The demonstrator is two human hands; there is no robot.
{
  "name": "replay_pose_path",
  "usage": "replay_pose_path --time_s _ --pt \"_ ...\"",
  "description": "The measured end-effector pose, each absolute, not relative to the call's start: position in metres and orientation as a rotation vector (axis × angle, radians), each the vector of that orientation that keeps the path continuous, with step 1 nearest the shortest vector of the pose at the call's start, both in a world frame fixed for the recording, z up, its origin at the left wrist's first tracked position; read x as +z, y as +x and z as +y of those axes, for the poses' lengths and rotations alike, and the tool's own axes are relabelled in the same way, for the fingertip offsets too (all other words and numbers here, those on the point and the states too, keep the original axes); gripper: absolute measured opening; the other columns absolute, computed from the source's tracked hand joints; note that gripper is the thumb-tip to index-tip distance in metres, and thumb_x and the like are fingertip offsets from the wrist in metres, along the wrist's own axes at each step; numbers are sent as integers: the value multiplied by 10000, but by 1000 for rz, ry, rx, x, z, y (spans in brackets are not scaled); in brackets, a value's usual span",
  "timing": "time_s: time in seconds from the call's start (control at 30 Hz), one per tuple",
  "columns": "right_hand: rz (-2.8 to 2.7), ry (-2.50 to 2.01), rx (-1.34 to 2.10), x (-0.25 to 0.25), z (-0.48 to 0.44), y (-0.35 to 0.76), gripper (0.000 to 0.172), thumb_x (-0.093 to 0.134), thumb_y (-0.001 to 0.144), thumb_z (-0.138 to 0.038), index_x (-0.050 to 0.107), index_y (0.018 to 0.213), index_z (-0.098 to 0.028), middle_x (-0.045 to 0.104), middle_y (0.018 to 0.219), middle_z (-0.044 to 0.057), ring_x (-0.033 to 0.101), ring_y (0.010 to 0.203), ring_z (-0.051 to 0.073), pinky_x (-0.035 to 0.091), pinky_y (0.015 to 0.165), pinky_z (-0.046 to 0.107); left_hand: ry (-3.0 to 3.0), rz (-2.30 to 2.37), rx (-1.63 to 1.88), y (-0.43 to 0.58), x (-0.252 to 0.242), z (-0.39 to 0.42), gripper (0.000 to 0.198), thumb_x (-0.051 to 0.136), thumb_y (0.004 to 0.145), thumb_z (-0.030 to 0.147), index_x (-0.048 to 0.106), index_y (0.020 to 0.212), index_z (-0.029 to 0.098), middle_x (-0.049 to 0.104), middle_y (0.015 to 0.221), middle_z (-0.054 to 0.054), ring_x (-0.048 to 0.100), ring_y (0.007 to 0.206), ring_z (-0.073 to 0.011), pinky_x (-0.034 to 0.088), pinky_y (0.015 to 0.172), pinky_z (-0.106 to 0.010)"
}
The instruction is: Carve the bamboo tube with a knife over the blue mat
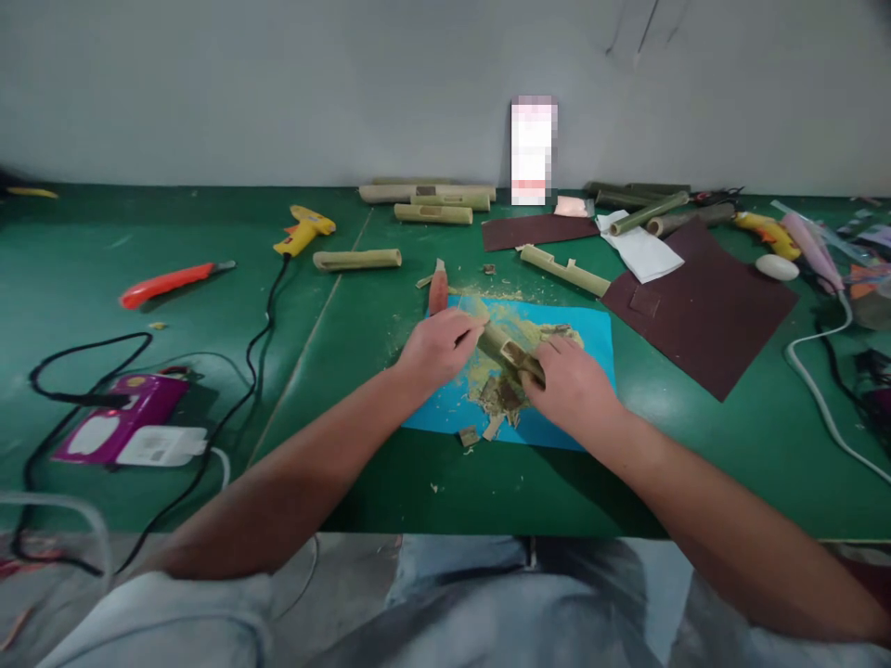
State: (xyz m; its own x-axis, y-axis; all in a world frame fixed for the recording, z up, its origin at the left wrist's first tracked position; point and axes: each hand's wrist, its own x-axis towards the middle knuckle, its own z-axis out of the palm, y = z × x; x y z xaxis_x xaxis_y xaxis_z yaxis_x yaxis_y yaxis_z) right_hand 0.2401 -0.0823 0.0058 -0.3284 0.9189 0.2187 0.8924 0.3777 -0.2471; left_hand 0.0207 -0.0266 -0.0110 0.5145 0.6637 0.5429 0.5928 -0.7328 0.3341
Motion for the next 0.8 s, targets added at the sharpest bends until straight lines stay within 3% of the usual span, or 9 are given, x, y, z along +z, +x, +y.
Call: replay_pose_path --time_s 0.13,0.33,0.8 --pt "-2317 -1564 121 5 -82 240 89 554 897 -251 608 854 -195 663 931 146 604 942 306 471 788 419 2734 1032 930 24 -11 -30 279 504 1042 269 746 1122 157 707 837 -67 679 778 -177 547 698 -289" --pt "-2335 -1584 126 4 -81 239 95 570 907 -270 611 862 -197 662 937 134 614 946 299 469 785 405 2657 1090 1031 18 -12 -23 254 533 1024 256 749 1118 163 739 908 -80 702 842 -182 575 764 -300" --pt "-2300 -1618 191 5 -83 238 68 602 886 -267 595 871 -201 661 957 133 609 972 304 450 774 401 2686 1123 1026 18 -15 -26 276 511 1040 282 749 1109 159 729 882 -73 701 839 -179 573 755 -290"
